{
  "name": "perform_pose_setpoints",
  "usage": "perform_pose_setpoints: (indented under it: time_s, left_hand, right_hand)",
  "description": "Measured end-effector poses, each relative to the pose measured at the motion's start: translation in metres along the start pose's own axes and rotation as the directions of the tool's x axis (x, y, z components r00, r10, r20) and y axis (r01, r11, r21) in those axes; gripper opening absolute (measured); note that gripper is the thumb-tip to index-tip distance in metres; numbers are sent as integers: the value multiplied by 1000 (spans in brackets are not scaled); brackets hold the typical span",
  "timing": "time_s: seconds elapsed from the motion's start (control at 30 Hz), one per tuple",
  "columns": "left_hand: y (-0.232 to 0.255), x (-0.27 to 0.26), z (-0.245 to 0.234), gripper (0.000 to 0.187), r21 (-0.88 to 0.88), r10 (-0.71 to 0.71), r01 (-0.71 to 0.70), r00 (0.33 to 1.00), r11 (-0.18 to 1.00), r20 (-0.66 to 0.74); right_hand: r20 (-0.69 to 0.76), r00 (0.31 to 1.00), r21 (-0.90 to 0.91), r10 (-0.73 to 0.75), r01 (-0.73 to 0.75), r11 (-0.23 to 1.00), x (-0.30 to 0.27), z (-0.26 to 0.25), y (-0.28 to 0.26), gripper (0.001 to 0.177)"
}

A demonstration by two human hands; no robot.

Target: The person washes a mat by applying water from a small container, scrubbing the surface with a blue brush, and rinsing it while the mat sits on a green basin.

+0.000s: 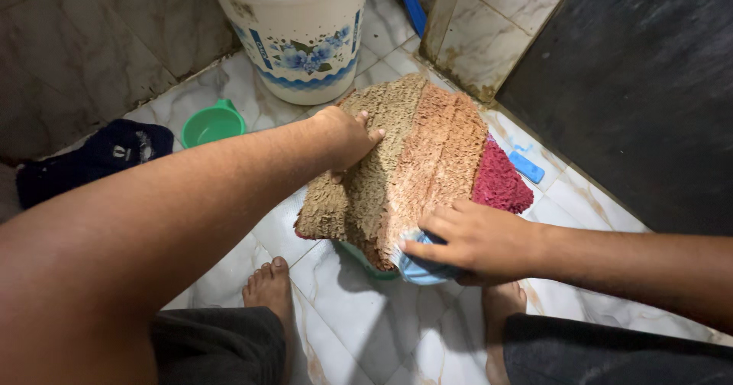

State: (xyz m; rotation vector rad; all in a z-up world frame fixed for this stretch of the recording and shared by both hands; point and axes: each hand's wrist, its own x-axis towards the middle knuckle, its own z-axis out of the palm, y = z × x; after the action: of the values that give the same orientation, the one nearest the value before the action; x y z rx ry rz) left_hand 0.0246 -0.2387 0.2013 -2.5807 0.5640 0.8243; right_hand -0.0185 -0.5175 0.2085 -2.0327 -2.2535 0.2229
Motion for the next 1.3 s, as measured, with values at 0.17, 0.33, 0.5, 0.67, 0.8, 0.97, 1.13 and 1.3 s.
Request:
perform_pose_setpoints:
  time_s: [0.17, 0.33, 0.5, 0.67, 0.8, 0.97, 1.13, 1.3]
  left_hand:
    - [0, -6, -1, 131, -13, -14, 14, 1000, 1000, -15]
    - [-3, 2, 4, 131, -9, -6, 6, 999, 1000, -35]
    - [-4, 17, 13, 122, -52, -16, 12, 998, 999, -67]
    - [-2, 9, 2, 111, -87, -71, 66, 996, 994, -50]
    - [0, -1, -10, 130, -73, -82, 82, 997, 994, 12]
    - [2, -4, -14, 128, -33, -62, 63, 998, 997, 16]
    - [5, -2, -16, 129, 22, -49, 48, 999, 999, 21]
    - [4, -5, -16, 130, 38, -23, 23, 1000, 999, 2]
  right_hand:
    - [47, 999, 61, -29, 26, 998, -16, -14, 28, 94]
    - [92, 833, -86, 545, -539, 838, -34, -29, 73, 103]
    - [-14, 667, -130, 745, -740, 660, -34, -23, 109, 92]
    - [0, 589, -182, 808, -795, 579, -22, -24, 128, 90]
    - [-152, 569, -36, 808, -820, 571, -18, -21, 142, 89]
    - [-110, 485, 134, 867, -857, 497, 10, -18, 129, 94]
    - [-46, 715, 76, 698, -694, 716, 46, -10, 69, 88]
    - [43, 950, 118, 309, -312, 943, 61, -12, 18, 83]
